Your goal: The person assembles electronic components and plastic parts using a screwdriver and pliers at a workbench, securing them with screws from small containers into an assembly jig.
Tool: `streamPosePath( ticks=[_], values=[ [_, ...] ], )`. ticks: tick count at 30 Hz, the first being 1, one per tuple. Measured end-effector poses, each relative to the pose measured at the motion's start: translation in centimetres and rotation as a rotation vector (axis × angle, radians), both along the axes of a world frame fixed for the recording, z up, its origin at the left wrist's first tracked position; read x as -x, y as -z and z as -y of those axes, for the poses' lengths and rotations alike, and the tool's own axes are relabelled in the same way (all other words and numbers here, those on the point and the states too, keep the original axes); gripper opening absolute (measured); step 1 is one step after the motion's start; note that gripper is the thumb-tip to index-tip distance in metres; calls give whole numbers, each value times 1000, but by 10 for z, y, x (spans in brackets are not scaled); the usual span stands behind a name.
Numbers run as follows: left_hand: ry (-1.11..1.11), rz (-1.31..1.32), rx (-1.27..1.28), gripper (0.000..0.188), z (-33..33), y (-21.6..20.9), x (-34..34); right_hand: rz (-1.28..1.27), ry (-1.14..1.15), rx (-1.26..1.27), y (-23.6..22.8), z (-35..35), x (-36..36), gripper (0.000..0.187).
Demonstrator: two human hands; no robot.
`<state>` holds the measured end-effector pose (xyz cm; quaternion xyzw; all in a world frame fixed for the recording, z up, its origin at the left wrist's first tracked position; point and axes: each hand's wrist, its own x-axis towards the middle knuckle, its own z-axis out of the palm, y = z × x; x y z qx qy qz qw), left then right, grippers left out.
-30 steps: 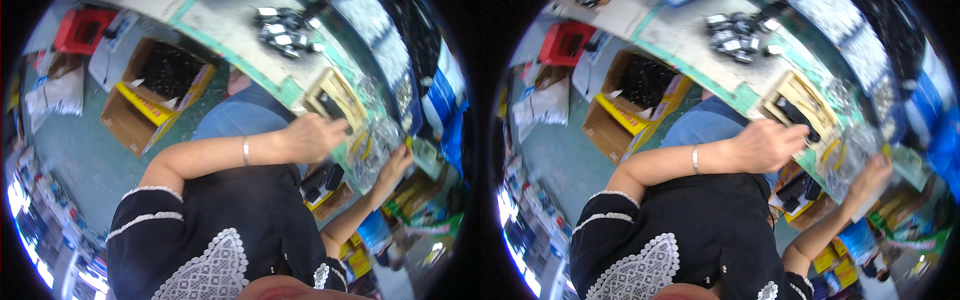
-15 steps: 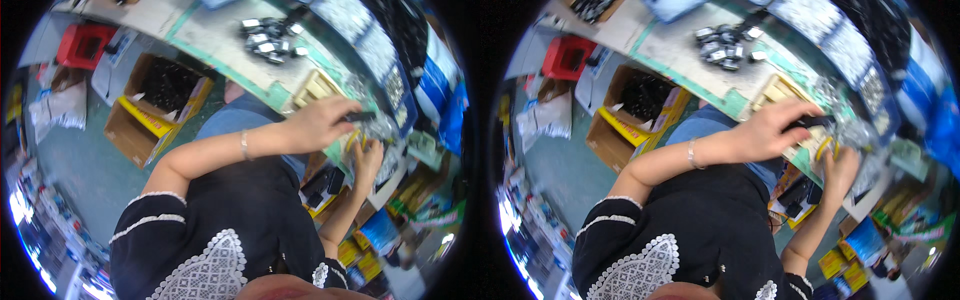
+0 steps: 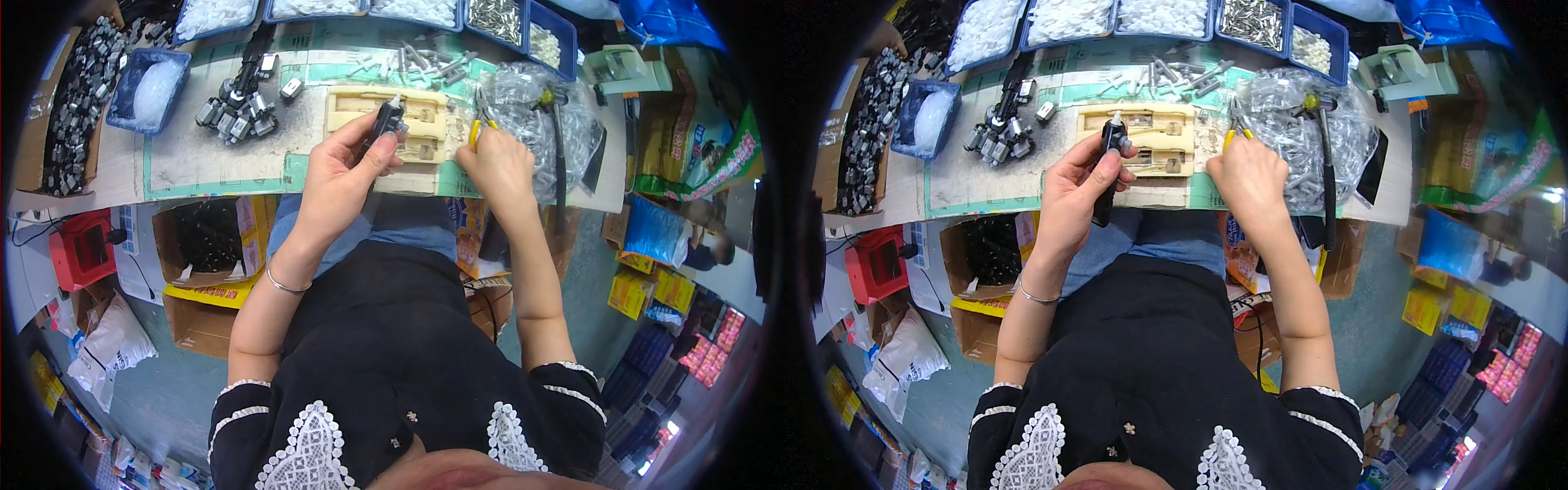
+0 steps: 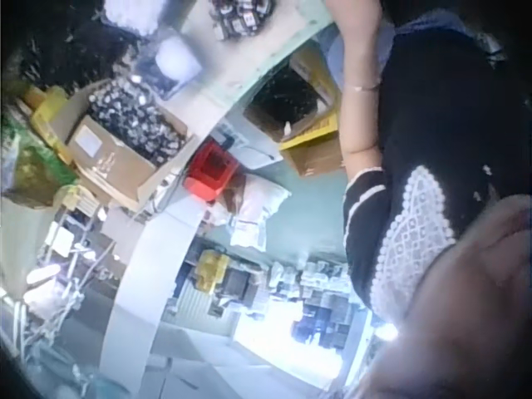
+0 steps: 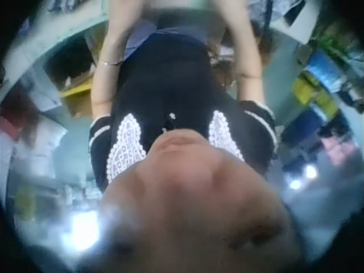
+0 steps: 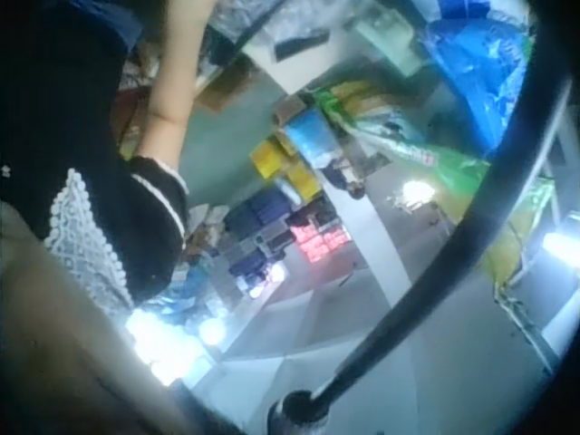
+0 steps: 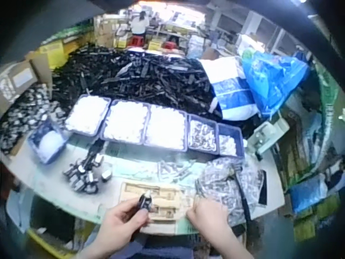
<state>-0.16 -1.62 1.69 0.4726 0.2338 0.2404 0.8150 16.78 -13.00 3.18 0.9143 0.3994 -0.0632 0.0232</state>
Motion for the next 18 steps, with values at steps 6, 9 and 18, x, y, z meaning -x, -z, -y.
streamPosePath(
  ticks=[6,9,18],
  values=[
    [-12,-17,-16,37,6,2,4,-21,75,-82,-11,-2,-18,33],
    [8,-67,-102,36,4,-1,6,-456,218,-468,-19,32,-43,29],
    [-77,-136,-536,25,1,-12,8,-1652,-61,-707,-24,29,4,28]
  ],
)
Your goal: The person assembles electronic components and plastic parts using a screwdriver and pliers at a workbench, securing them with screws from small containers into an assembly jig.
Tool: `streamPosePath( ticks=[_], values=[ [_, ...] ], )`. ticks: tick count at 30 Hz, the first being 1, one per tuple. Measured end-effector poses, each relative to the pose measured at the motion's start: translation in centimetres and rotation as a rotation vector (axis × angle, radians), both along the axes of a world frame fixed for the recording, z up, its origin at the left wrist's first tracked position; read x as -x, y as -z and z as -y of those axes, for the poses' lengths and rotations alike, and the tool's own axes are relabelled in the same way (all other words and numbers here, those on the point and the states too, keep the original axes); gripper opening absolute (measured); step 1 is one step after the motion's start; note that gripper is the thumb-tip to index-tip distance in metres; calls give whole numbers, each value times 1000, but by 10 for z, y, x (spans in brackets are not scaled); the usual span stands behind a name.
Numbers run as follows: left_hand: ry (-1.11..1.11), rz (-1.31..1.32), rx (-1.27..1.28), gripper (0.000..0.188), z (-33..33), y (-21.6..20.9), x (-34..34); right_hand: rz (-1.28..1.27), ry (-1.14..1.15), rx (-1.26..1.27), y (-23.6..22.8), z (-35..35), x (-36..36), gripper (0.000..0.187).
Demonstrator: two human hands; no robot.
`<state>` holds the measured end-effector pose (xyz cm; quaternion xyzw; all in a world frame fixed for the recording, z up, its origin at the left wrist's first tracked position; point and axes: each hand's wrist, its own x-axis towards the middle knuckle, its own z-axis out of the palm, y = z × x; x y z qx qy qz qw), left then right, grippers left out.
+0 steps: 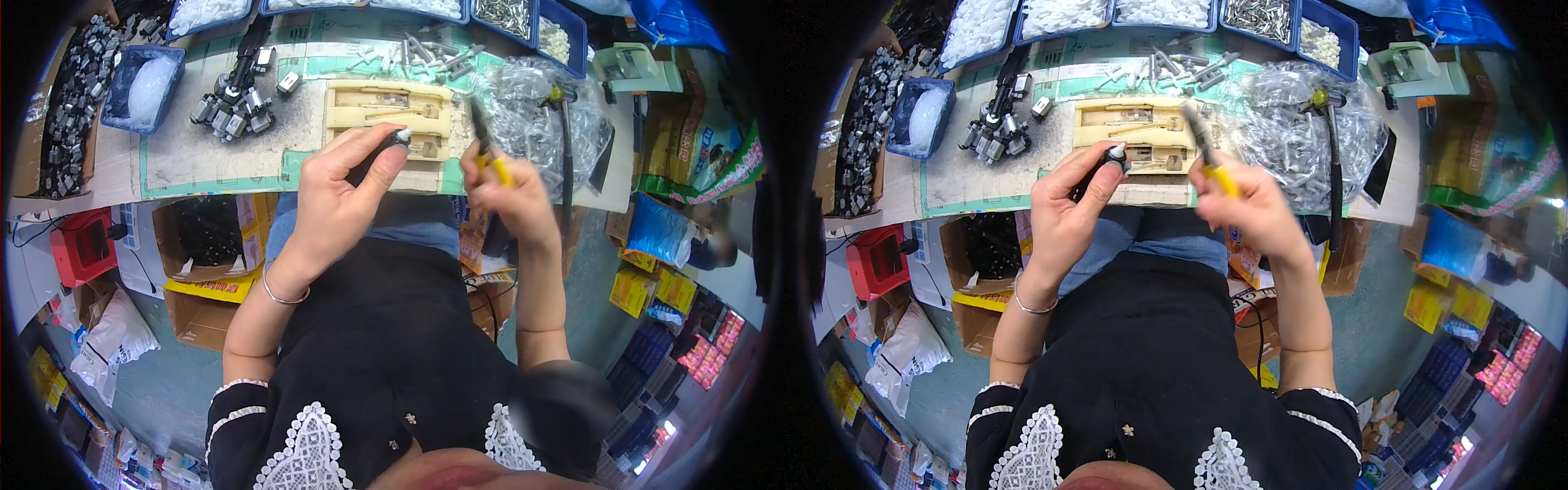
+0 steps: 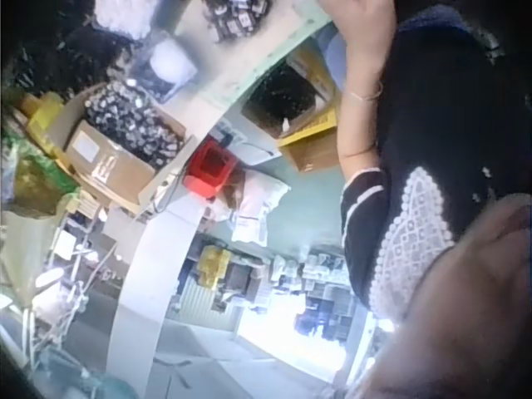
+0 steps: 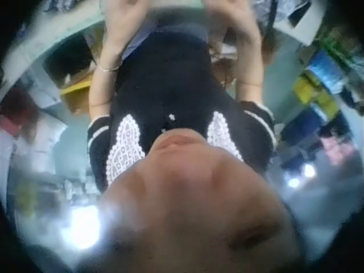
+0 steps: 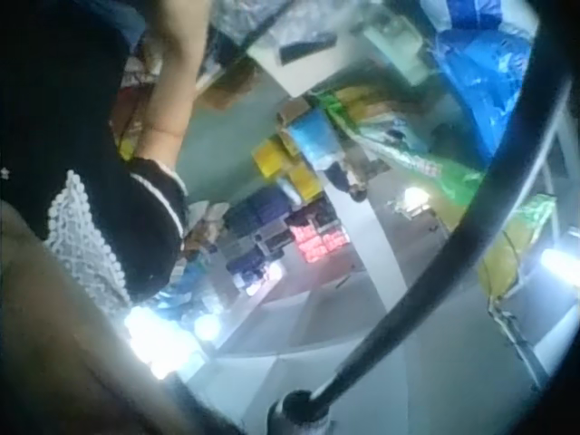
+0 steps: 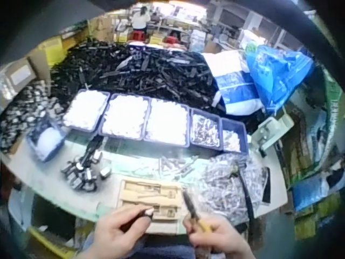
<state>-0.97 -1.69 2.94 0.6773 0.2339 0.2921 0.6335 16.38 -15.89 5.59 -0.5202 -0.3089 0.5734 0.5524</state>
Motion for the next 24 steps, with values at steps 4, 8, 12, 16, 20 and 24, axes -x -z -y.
streamPosePath(
  ticks=[4,8,12,16,20,24],
  values=[
    [-148,32,-482,24,0,4,-2,545,-127,-55,-6,-4,21,29],
    [-191,25,-736,28,-1,3,-6,802,-171,-68,-16,-11,30,25],
    [-214,2,-872,30,-2,5,-6,879,-169,23,-24,-11,36,24],
    [-244,18,-848,31,-4,3,-5,889,-128,-46,-24,-7,37,23],
    [-257,28,-912,31,-7,2,-7,915,-121,-31,-28,-11,42,22],
    [-1,4,-534,28,-11,-8,3,1041,-132,-58,-20,-7,40,21]
  ],
)
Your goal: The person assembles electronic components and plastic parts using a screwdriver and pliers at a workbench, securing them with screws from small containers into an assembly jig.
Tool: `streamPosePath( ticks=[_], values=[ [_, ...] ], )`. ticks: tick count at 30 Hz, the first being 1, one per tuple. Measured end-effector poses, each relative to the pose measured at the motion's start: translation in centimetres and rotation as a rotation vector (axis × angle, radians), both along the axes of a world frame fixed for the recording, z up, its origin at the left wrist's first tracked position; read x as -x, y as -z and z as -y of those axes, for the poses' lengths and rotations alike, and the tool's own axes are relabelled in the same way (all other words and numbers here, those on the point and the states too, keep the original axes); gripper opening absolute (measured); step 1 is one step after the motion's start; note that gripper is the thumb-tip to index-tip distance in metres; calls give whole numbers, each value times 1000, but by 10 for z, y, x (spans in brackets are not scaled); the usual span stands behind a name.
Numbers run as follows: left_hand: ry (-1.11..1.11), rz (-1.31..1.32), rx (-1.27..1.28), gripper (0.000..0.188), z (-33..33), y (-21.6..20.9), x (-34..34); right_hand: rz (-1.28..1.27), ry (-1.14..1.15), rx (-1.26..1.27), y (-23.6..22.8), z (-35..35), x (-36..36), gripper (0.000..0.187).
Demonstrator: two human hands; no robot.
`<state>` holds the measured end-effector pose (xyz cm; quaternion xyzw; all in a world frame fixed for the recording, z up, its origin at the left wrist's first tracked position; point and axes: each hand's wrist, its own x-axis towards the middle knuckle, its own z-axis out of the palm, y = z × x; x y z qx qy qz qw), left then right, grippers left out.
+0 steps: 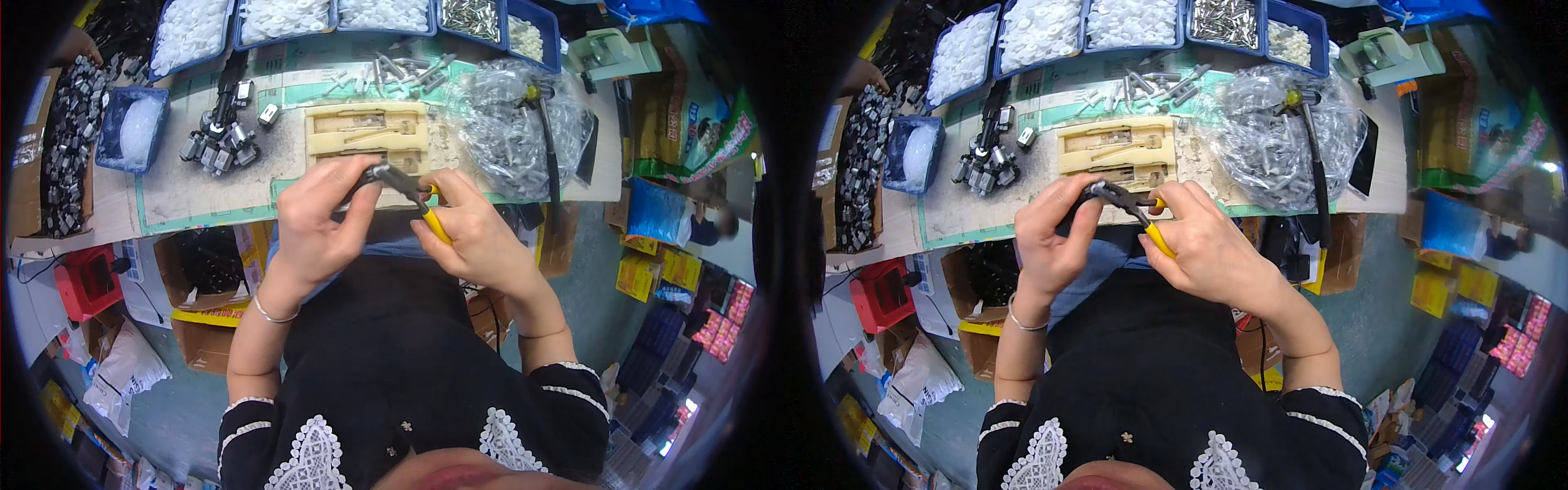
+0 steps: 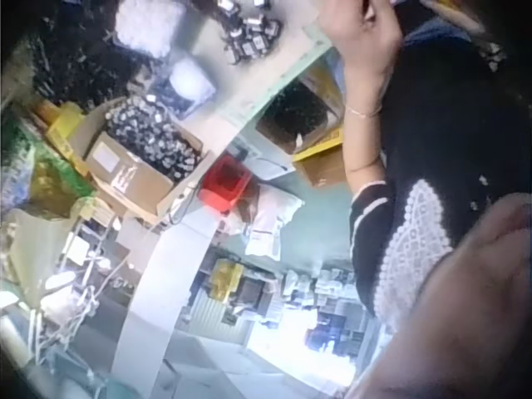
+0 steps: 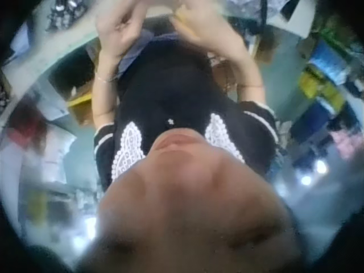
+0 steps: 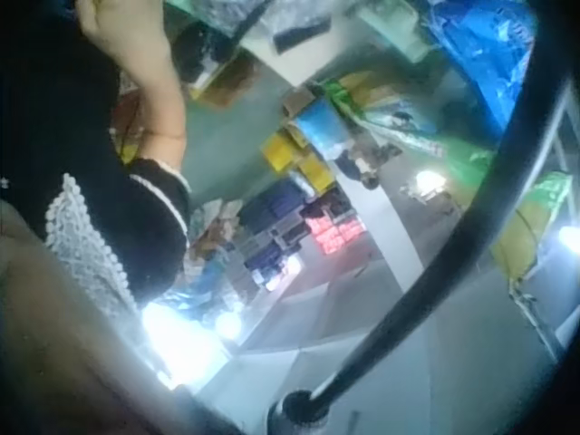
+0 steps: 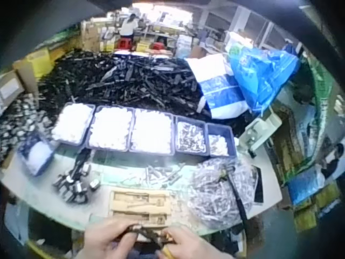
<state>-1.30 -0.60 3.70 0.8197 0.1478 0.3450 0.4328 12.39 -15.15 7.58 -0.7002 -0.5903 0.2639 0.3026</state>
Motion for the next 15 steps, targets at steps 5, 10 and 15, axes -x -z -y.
streamPosePath(
  ticks=[5,10,15],
  values=[
    [303,97,1057,24,3,0,13,5,-147,-210,10,4,-21,24],
    [149,335,1450,27,-14,8,-3,387,517,170,39,-6,-47,28],
    [-41,368,1593,29,-20,19,-22,856,446,213,49,-12,-39,23]
  ],
)
